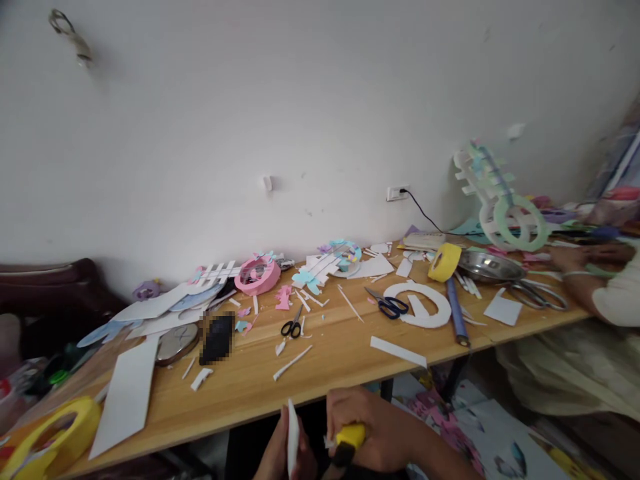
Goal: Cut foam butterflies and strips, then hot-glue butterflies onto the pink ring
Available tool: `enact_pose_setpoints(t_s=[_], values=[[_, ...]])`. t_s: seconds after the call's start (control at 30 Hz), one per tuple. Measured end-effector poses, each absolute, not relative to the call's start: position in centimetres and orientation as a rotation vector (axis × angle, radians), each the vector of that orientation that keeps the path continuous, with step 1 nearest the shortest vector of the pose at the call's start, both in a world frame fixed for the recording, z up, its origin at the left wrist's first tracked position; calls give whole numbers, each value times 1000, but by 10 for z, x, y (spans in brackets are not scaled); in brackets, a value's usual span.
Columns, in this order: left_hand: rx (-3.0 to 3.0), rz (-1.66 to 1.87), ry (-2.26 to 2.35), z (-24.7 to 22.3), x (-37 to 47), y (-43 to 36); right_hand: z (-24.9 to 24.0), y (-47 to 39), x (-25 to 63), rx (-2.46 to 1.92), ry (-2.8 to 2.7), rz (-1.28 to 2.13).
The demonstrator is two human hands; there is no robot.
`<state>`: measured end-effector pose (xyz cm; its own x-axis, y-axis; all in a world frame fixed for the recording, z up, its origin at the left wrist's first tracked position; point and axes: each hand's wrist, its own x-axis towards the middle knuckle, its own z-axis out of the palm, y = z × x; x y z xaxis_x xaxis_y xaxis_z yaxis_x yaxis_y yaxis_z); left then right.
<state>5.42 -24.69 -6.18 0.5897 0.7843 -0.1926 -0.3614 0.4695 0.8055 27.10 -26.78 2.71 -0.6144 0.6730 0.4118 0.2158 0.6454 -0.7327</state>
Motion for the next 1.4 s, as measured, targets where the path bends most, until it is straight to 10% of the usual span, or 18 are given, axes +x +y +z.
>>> enact_pose_setpoints(t_s=[0.37,0.77,1.4], values=[[403,1060,506,-61,54,-249,-4,-172,353,-1708,-1785,126],[496,1041,382,-20,80,-169,9,-164,387,-1702,-1210,-114],[566,1114,523,-28,95,-143,-50,-220,175,-1160,-1338,568]])
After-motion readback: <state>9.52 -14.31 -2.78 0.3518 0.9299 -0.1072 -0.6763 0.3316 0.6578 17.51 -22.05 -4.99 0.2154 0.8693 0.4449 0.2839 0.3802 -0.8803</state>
